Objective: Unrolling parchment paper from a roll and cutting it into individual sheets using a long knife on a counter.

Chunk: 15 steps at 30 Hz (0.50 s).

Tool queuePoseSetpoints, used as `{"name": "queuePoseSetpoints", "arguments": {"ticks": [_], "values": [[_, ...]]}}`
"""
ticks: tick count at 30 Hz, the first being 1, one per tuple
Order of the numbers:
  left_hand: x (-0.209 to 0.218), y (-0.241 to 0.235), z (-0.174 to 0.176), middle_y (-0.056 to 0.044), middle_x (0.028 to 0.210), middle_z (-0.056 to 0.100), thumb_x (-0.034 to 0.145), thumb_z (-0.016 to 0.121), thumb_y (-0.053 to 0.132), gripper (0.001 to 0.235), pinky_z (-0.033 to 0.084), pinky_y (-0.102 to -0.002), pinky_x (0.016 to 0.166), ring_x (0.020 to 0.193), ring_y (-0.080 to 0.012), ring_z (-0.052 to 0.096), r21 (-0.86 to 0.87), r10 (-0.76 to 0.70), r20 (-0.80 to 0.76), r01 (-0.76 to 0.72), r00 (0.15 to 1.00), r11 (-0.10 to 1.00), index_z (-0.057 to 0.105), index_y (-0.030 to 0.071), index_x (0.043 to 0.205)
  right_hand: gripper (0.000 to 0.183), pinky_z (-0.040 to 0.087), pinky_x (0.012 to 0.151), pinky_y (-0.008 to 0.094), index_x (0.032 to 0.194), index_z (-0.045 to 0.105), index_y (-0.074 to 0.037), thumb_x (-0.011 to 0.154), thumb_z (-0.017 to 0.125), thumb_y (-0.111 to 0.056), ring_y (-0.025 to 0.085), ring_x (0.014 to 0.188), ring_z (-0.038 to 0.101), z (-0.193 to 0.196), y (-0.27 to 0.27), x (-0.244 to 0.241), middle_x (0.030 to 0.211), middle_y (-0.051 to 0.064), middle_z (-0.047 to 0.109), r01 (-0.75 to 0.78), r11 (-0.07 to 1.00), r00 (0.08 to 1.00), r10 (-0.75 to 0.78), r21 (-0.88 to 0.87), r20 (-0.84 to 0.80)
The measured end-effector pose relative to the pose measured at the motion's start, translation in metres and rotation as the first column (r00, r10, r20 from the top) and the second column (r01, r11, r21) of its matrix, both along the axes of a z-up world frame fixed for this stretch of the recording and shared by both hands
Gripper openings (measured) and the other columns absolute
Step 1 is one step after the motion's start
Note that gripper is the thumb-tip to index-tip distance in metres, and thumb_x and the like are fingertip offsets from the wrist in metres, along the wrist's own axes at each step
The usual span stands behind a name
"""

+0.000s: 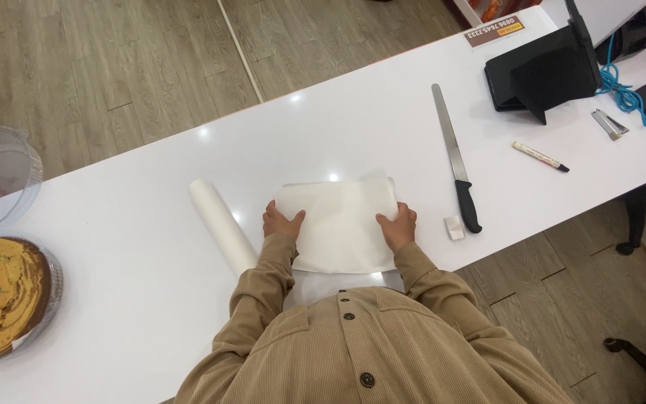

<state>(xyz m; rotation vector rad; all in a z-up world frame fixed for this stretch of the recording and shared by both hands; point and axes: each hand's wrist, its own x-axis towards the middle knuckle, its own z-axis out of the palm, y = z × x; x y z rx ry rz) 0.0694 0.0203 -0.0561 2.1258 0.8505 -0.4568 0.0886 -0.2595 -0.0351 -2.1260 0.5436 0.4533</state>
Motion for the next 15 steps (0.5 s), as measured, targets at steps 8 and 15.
{"name": "queuePoseSetpoints", "arguments": {"ticks": [8, 15], "values": [[-0.005, 0.012, -0.026, -0.02, 0.154, 0.041, 0.088, 0.067, 0.066, 0.096, 0.039, -0.047, 0.114, 0.143, -0.0327, 0.041, -0.107, 0.028, -0.021, -0.03, 0.999, 0.994, 0.029, 0.009, 0.155, 0.078, 0.051, 0.103, 0.051, 0.155, 0.036, -0.004, 0.089, 0.076, -0.018, 0.04, 0.125, 0.06, -0.012, -0.032, 0.017, 0.141, 0.028, 0.057, 0.266, 0.885, 0.961, -0.215, 0.383, -0.172], [-0.009, 0.007, 0.008, -0.017, 0.152, 0.031, 0.083, 0.08, 0.048, 0.094, 0.027, -0.048, 0.124, 0.146, -0.0363, 0.027, -0.119, 0.186, 0.196, -0.165, 0.963, 0.979, 0.027, 0.015, 0.153, 0.037, 0.06, 0.075, 0.04, 0.118, 0.071, -0.002, 0.084, 0.08, -0.013, 0.03, 0.082, 0.074, -0.001, -0.035, 0.024, 0.098, 0.019, 0.075, 0.12, 0.82, 0.985, -0.169, 0.56, 0.036]]}}
